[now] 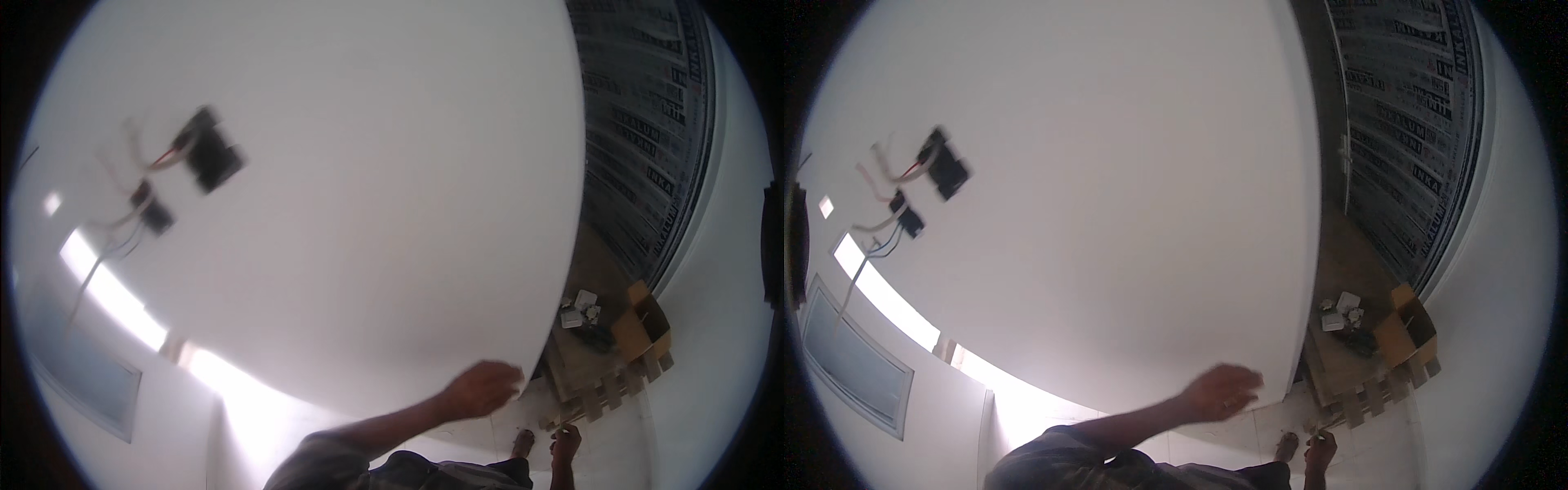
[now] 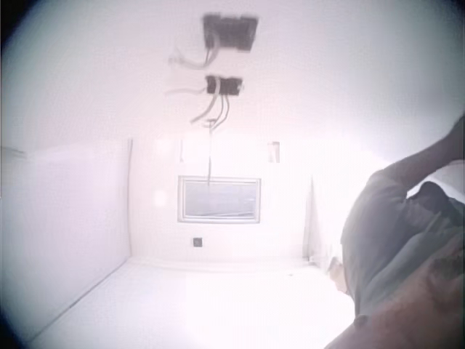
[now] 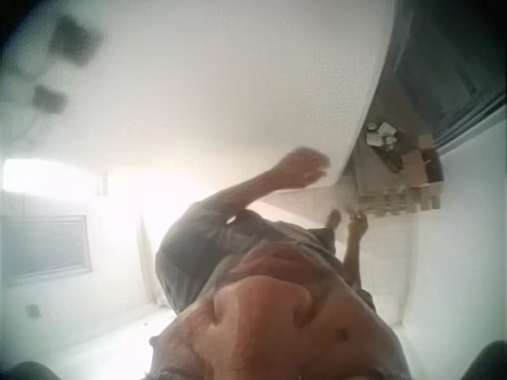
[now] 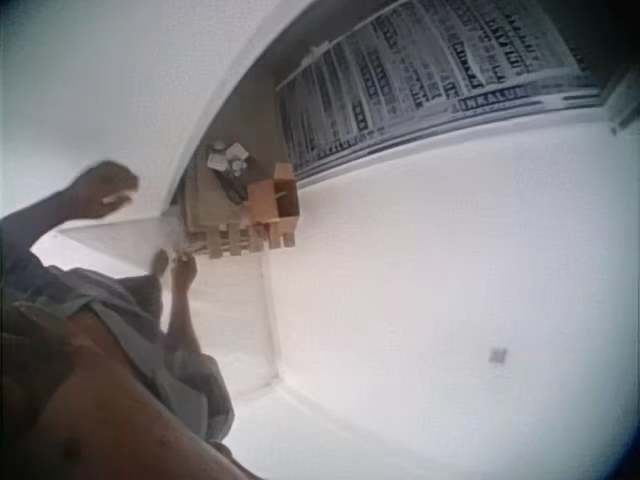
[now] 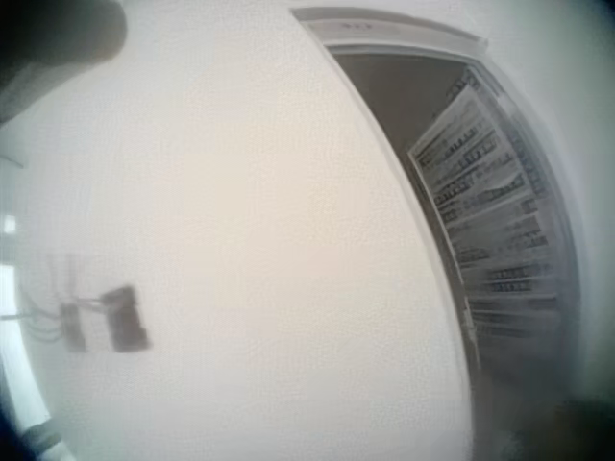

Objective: The person installs electrical outlets into wall boxes by connecting wires and securing them with a screwdriver. They retrieve additional parts from a box on the floor and use a voltage tester to check the wiring before finishing the installation.

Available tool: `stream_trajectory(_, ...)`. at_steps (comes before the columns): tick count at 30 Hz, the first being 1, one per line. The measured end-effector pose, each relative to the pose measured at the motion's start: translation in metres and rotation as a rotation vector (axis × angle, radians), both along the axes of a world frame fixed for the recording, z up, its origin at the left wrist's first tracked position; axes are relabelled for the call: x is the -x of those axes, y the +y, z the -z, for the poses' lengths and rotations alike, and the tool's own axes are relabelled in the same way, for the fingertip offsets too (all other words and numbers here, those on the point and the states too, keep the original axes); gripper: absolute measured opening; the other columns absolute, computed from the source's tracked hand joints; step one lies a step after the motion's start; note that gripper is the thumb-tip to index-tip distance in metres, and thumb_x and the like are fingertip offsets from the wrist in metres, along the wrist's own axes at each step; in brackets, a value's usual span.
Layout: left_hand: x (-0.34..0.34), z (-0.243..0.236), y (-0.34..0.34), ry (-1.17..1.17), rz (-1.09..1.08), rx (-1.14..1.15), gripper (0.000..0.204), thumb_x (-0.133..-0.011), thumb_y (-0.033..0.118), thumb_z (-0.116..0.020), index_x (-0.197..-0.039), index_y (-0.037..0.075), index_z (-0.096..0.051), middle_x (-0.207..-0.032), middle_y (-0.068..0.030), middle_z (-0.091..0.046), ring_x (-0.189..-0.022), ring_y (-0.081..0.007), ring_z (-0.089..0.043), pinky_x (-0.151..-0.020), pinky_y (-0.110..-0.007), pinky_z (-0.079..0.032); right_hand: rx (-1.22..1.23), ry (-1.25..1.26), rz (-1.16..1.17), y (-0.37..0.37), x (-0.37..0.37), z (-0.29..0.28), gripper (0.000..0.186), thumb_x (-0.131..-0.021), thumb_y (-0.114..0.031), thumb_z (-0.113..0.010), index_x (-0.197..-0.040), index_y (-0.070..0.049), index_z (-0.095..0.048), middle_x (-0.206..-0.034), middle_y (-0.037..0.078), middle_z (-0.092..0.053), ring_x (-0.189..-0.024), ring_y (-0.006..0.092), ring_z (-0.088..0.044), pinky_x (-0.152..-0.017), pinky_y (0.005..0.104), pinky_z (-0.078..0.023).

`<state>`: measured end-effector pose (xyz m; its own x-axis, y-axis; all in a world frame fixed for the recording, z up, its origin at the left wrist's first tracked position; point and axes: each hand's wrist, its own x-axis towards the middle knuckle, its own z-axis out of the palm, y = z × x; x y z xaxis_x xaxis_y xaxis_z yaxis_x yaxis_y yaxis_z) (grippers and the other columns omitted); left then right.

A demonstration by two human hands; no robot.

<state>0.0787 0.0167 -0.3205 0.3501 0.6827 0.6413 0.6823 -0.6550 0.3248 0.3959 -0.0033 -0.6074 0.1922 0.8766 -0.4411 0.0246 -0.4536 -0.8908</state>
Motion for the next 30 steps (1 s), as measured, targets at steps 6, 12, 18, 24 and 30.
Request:
stream_trajectory(6, 0.136, -0.239, -0.064, 0.231, -0.569, -0.734, 0.047, -0.087, 0.008, -0.075, -0.130, -0.004, -0.061, -0.088, -0.0091, -0.066, -0.078, -0.0215, -0.061, -0.066, -0.032, -0.050, -0.069, 0.009, 0.028, -0.108, 0.076, 0.021, 0.019, -0.080, 0.002, -0.063, -0.099, 0.002, -0.065, -0.068, 0.008, -0.061, -0.046, 0.0150, -0.055, -0.040, 0.0314, -0.044)
stream_trajectory(12, 0.148, -0.347, -0.078, 0.379, -0.897, -0.441, 0.062, -0.096, 0.026, -0.069, -0.147, 0.001, -0.046, -0.051, -0.0022, -0.054, -0.045, -0.0186, -0.058, -0.049, -0.031, -0.046, -0.109, -0.008, -0.158, -0.172, 0.133, -0.009, 0.023, -0.077, 0.001, -0.063, -0.099, 0.004, -0.066, -0.064, 0.010, -0.064, -0.045, 0.0170, -0.057, -0.041, 0.0319, -0.045)
stream_trajectory(18, 0.138, -0.358, -0.080, 0.345, -0.686, -0.407, 0.059, -0.093, 0.031, -0.071, -0.139, -0.002, -0.052, -0.055, -0.0073, -0.058, -0.046, -0.0178, -0.059, -0.050, -0.031, -0.048, -0.011, -0.036, -0.214, -0.184, 0.119, -0.024, 0.022, -0.078, 0.000, -0.065, -0.100, 0.003, -0.067, -0.061, 0.011, -0.065, -0.042, 0.0161, -0.058, -0.038, 0.0326, -0.044)
stream_trajectory(24, 0.114, -0.426, -0.082, 0.104, -0.659, 0.235, 0.059, -0.090, 0.027, -0.074, -0.133, -0.008, -0.052, -0.063, -0.0096, -0.063, -0.050, -0.0141, -0.061, -0.046, -0.029, -0.048, -0.008, -0.054, -0.186, -0.167, 0.105, -0.005, 0.014, -0.083, -0.003, -0.063, -0.097, 0.001, -0.066, -0.063, 0.012, -0.066, -0.042, 0.0169, -0.059, -0.036, 0.0319, -0.044)
stream_trajectory(30, 0.102, -0.423, -0.081, 0.050, -0.714, 0.275, 0.045, -0.089, 0.022, -0.074, -0.117, -0.008, -0.055, -0.062, -0.0104, -0.064, -0.046, -0.0140, -0.059, -0.042, -0.029, -0.046, 0.060, -0.044, -0.174, -0.166, 0.091, 0.019, 0.008, -0.085, -0.002, -0.062, -0.091, 0.000, -0.065, -0.061, 0.013, -0.065, -0.039, 0.0175, -0.057, -0.034, 0.0318, -0.041)
